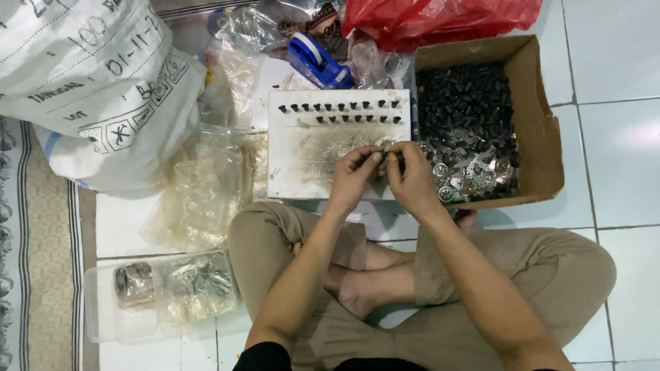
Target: Assembling a component panel by picking small black parts from a box and inserting them into a white board.
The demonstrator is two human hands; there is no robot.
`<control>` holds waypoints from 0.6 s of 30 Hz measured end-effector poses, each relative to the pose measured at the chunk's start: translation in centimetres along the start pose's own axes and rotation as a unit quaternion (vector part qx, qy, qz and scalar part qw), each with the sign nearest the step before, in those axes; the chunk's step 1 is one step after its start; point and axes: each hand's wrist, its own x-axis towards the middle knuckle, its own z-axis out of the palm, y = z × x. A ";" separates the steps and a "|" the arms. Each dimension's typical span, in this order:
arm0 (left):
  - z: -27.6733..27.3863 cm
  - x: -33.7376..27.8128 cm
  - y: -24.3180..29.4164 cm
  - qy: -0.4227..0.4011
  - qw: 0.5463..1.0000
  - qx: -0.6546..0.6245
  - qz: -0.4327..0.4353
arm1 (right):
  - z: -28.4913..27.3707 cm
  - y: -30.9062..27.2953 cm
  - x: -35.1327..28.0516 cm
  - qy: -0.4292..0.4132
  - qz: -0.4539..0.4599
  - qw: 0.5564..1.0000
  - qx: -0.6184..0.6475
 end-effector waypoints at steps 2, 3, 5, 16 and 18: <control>0.2 -0.4 0.6 -0.001 0.998 0.057 0.025 | 0.1 0.2 -0.1 -0.009 0.008 1.000 -0.009; 0.3 -0.6 1.0 -0.002 0.992 0.114 0.050 | 0.2 0.3 -0.2 -0.020 0.017 0.999 -0.018; 0.5 -0.9 1.4 -0.008 0.991 0.120 0.058 | 0.2 0.4 -0.4 -0.018 0.037 0.999 -0.019; 1.1 -0.4 1.3 0.026 0.992 0.105 0.071 | -0.2 -1.5 -0.3 0.019 0.068 0.993 0.096; 0.9 0.0 0.9 0.025 0.993 0.105 0.054 | 0.0 -1.3 -0.2 0.019 0.075 0.988 0.133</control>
